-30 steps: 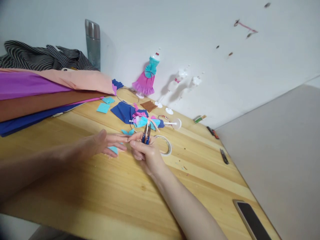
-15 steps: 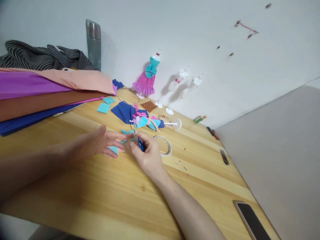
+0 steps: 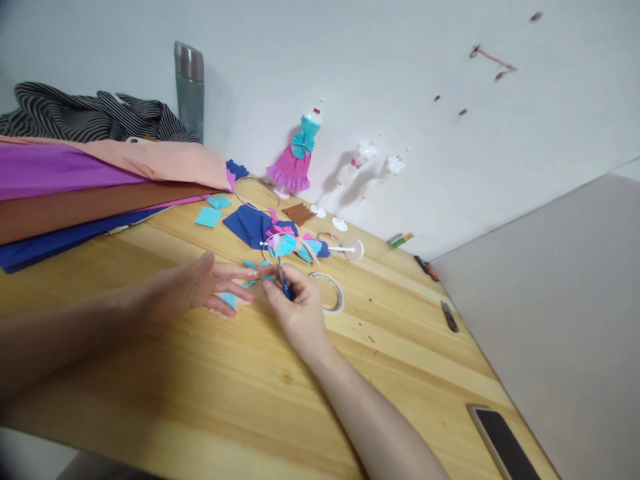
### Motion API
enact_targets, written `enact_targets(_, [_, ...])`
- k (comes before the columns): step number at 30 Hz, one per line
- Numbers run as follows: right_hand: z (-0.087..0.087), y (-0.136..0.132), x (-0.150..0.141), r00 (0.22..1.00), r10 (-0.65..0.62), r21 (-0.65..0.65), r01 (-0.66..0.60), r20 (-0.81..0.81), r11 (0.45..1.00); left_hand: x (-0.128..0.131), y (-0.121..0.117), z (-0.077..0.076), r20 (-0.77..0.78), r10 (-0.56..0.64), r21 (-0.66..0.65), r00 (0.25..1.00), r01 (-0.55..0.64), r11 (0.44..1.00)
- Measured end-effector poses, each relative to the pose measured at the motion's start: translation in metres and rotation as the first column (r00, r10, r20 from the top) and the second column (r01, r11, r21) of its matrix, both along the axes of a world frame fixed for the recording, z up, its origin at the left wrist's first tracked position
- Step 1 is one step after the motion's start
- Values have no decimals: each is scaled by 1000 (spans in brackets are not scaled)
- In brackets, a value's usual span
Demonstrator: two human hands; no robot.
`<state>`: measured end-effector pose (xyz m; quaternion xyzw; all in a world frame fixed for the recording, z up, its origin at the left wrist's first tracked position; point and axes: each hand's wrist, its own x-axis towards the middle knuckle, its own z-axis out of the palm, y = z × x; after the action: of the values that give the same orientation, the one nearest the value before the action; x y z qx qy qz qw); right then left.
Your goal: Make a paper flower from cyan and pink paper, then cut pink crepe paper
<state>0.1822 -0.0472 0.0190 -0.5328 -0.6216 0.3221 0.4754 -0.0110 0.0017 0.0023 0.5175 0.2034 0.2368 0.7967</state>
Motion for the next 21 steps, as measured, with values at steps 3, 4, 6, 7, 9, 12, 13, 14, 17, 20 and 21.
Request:
enact_targets(3, [2,0,-1,999,-12,29,11,29,1000,0,3,-3,-8,-8,18,1000,8,1000])
enact_targets(4, [2,0,-2,999,-21,39,20,40,999,0,4,-5,-13,-14,27,1000,14,1000])
enact_targets(6, [1,0,-2,997,-43,69,38,66,997,1,7,-10,-27,-43,46,999,44,998])
enact_targets(7, [1,0,-3,996,-53,85,47,77,995,1,8,-12,-32,-52,59,998,54,997])
enact_targets(9, [0,0,-3,994,-63,98,55,85,994,2,9,-16,-36,-30,83,999,33,996])
enact_targets(12, [-1,1,-3,997,-71,54,69,42,996,3,7,-17,-34,46,92,998,-42,995])
enact_targets(13, [-1,2,-2,997,-78,37,78,18,996,3,6,-16,-38,55,89,998,-51,995])
enact_targets(14, [0,3,0,997,-81,21,81,-5,996,3,5,-14,-44,61,87,997,-57,995])
enact_targets(17, [5,7,7,999,-35,-42,33,-39,999,2,4,-7,-51,75,82,996,-71,994])
enact_targets(20, [12,13,17,998,61,-157,-61,-7,986,-1,3,0,-23,105,88,994,-103,991])
enact_targets(21, [13,14,21,997,80,-206,-76,14,976,-2,3,2,-16,120,92,993,-118,989])
